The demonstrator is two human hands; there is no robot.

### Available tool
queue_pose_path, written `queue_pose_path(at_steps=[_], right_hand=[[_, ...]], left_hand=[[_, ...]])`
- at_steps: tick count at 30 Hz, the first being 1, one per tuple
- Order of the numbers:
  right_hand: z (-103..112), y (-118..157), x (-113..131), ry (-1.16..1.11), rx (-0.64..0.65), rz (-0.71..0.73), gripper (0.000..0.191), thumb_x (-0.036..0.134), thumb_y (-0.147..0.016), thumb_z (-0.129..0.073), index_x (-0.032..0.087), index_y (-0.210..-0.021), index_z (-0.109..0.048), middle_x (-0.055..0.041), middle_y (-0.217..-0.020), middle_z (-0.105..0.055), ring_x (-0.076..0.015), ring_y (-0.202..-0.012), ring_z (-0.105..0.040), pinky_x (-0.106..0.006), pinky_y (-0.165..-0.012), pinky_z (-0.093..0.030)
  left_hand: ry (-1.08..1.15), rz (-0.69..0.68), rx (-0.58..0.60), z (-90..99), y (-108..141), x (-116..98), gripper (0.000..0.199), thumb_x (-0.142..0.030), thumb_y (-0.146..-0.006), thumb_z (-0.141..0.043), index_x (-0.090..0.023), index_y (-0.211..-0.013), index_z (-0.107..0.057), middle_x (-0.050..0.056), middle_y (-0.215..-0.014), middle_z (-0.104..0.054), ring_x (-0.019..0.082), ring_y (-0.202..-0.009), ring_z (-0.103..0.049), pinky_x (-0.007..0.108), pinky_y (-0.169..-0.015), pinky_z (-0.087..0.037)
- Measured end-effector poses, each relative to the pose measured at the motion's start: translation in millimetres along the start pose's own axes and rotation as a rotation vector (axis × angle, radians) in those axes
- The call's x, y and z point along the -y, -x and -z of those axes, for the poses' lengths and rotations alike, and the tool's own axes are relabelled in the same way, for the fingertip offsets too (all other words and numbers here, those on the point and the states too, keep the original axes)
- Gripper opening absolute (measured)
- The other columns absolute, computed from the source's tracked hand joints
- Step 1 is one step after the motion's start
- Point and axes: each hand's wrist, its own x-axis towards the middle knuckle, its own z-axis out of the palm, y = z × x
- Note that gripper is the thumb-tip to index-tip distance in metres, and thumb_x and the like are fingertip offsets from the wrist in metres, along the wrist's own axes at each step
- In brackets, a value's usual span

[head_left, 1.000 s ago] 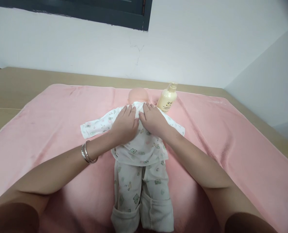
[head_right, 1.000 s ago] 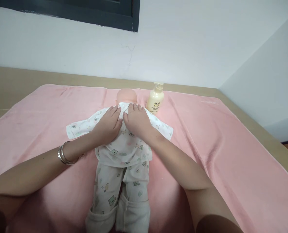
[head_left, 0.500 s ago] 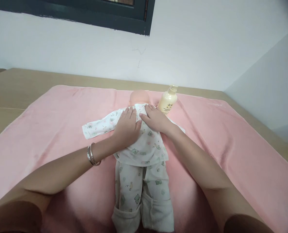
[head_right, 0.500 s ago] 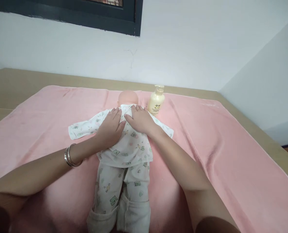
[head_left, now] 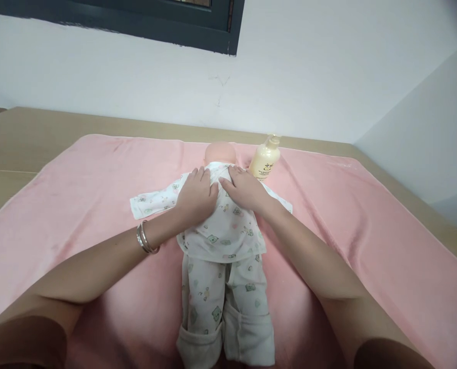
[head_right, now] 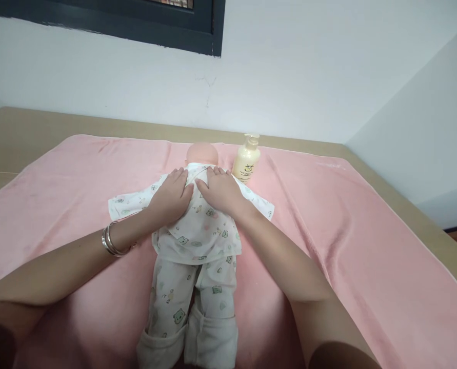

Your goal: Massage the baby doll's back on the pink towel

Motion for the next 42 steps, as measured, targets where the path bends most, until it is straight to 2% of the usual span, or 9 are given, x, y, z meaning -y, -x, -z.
queue_pose_path(at_steps=[4,10,15,19,23,25,31,36,42], right_hand=[[-4.8,-4.6,-2.9,0.006,-0.008,-0.018,0.064,0.043,-0.105,-0.026,-0.001,-0.149,-0.041,-0.0254,-0.155,-0.045,-0.0333,-0.147,-0.04,-0.05,-0.123,-0.028],[-11.6,14.3,16.6,0.137,-0.064,-0.021,0.064,0.036,-0.104,-0.025,-0.006,-0.151,-0.038,-0.0274,-0.154,-0.045,-0.0363,-0.147,-0.04,-0.05,-0.122,-0.03],[-11.2,16.1,17.5,0.069,-0.079,-0.006,0.064,0.036,-0.103,-0.028,-0.006,-0.15,-0.039,-0.0281,-0.154,-0.044,-0.0358,-0.149,-0.038,-0.048,-0.123,-0.03],[-3.6,6.7,7.2,-0.079,-0.102,-0.024,0.065,0.041,-0.102,-0.034,0.001,-0.152,-0.038,-0.0237,-0.164,-0.03,-0.037,-0.156,-0.021,-0.054,-0.124,-0.026],[1.6,6.5,6.5,-0.096,-0.281,0.007,0.062,0.032,-0.099,-0.036,0.009,-0.156,-0.033,-0.0166,-0.169,-0.016,-0.0337,-0.159,-0.004,-0.06,-0.125,-0.021],[-1.2,7.5,8.7,-0.077,-0.311,0.025,0.06,0.028,-0.097,-0.035,0.012,-0.155,-0.035,-0.0141,-0.169,-0.02,-0.032,-0.159,-0.006,-0.06,-0.125,-0.021],[-8.3,6.9,10.1,-0.07,-0.14,0.095,0.054,0.026,-0.098,-0.031,0.009,-0.146,-0.049,-0.0185,-0.159,-0.041,-0.032,-0.149,-0.036,-0.058,-0.122,-0.027],[-1.6,9.7,9.4,-0.122,-0.298,0.133,0.053,0.024,-0.095,-0.034,0.011,-0.145,-0.05,-0.0159,-0.165,-0.03,-0.0274,-0.154,-0.028,-0.052,-0.123,-0.029],[-19.5,5.7,9.5,-0.148,-0.203,0.102,0.054,0.025,-0.096,-0.036,0.007,-0.146,-0.048,-0.0205,-0.164,-0.031,-0.0332,-0.155,-0.025,-0.056,-0.123,-0.028]], left_hand=[[0.002,-0.028,-0.029,0.8,8.3,-7.1,0.059,-0.031,-0.097,-0.032,-0.001,-0.145,-0.046,0.023,-0.156,-0.044,0.034,-0.152,-0.032,0.055,-0.127,-0.026],[0.131,0.142,0.097,9.0,-15.5,2.6,0.06,-0.037,-0.095,-0.035,-0.005,-0.143,-0.05,0.02,-0.156,-0.046,0.032,-0.148,-0.041,0.05,-0.124,-0.033],[0.164,0.174,0.007,0.3,-17.5,8.2,0.061,-0.039,-0.096,-0.034,-0.005,-0.143,-0.051,0.019,-0.155,-0.048,0.031,-0.147,-0.041,0.051,-0.125,-0.031],[0.232,0.155,-0.059,-5.7,-11.2,11.3,0.058,-0.042,-0.095,-0.037,-0.012,-0.14,-0.055,0.015,-0.152,-0.053,0.029,-0.145,-0.044,0.05,-0.125,-0.032],[0.308,0.128,-0.134,-8.0,-7.6,15.0,0.053,-0.041,-0.093,-0.041,-0.017,-0.137,-0.059,0.011,-0.152,-0.053,0.028,-0.145,-0.045,0.051,-0.125,-0.033],[0.324,0.127,-0.149,-8.8,-7.0,15.9,0.051,-0.04,-0.093,-0.042,-0.018,-0.136,-0.06,0.011,-0.153,-0.053,0.028,-0.145,-0.045,0.051,-0.125,-0.034],[0.342,0.11,-0.159,-9.7,-7.6,15.6,0.051,-0.036,-0.092,-0.041,-0.014,-0.134,-0.061,0.012,-0.146,-0.059,0.026,-0.139,-0.051,0.047,-0.124,-0.036],[0.339,0.1,-0.159,-9.1,-7.5,15.7,0.05,-0.037,-0.092,-0.041,-0.017,-0.133,-0.061,0.01,-0.144,-0.06,0.026,-0.138,-0.052,0.047,-0.123,-0.037],[0.367,0.093,-0.171,-10.7,-8.4,16.5,0.054,-0.037,-0.091,-0.041,-0.01,-0.133,-0.062,0.014,-0.143,-0.061,0.027,-0.136,-0.053,0.047,-0.122,-0.037]])
